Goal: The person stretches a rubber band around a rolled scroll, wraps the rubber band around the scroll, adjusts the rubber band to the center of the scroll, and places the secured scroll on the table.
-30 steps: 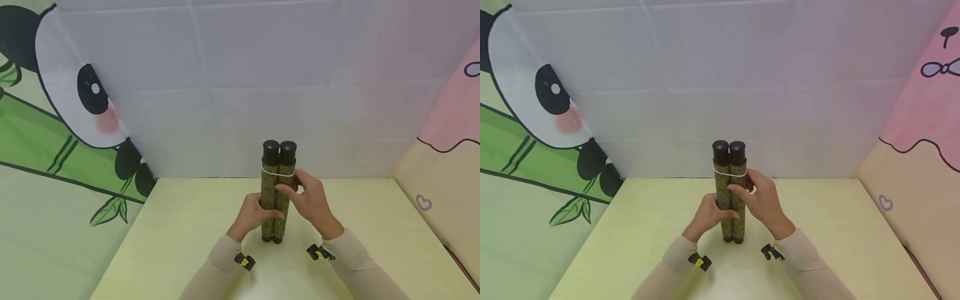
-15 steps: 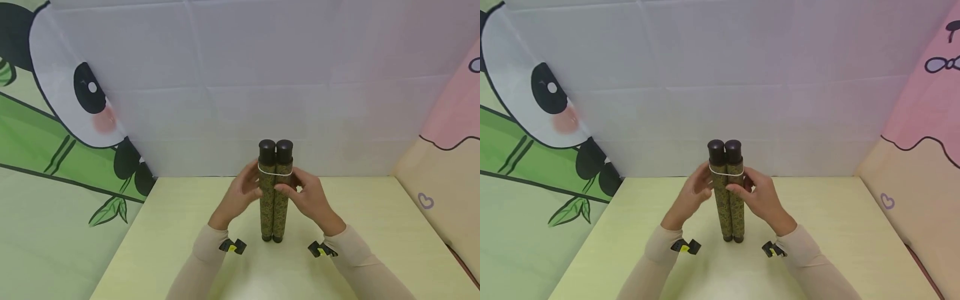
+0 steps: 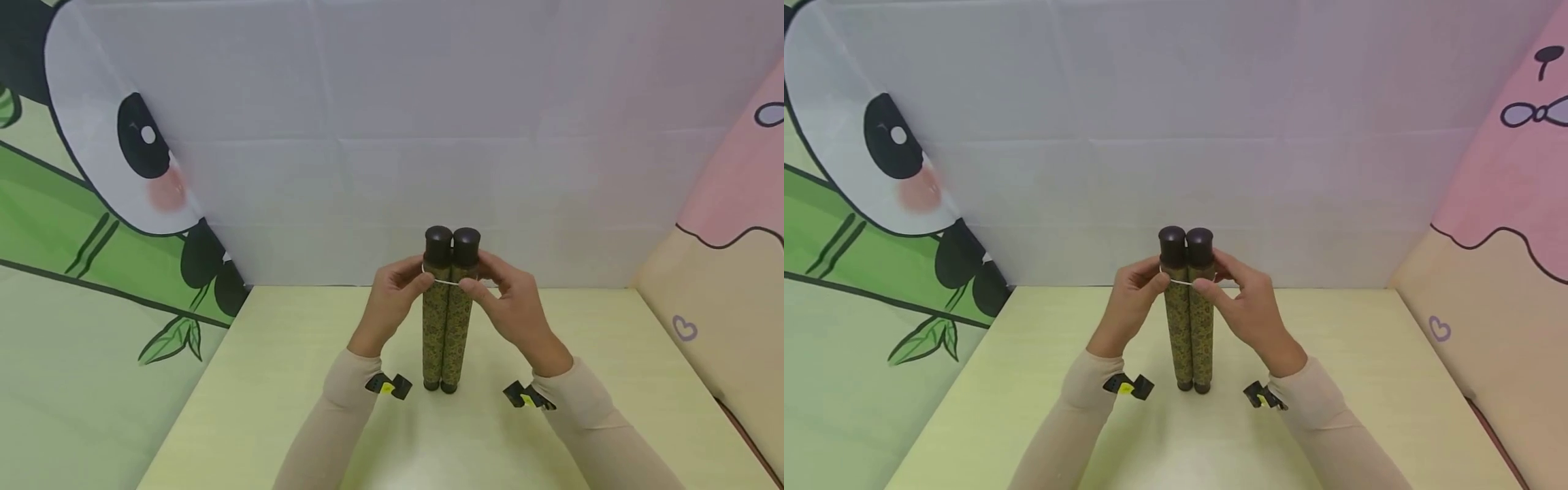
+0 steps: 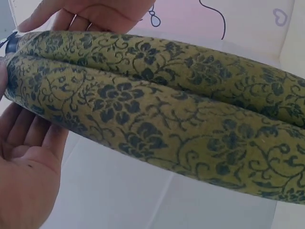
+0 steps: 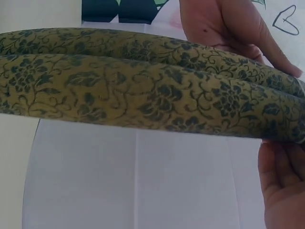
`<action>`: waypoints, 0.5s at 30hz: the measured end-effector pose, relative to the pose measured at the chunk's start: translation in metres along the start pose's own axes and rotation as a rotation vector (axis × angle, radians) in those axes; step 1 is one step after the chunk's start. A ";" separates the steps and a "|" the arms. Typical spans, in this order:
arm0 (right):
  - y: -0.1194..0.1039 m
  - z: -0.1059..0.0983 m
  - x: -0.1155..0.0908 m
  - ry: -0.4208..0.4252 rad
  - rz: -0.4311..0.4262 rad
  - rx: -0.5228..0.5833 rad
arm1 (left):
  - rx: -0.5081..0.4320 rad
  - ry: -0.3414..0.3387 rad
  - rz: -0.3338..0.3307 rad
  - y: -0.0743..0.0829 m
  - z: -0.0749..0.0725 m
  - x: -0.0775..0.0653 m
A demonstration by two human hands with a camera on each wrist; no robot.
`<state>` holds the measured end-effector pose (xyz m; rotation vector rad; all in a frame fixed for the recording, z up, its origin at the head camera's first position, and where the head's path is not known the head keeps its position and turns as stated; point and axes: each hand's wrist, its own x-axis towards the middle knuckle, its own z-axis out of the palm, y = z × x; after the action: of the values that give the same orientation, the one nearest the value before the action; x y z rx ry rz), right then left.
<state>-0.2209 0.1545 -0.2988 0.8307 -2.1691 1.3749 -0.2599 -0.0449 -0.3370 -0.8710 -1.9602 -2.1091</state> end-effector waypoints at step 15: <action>0.021 0.008 -0.001 -0.047 0.022 0.031 | -0.049 0.013 0.038 -0.015 0.000 -0.009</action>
<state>-0.2351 0.1546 -0.3164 0.8608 -2.2040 1.4162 -0.2594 -0.0454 -0.3542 -0.8928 -1.8779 -2.1449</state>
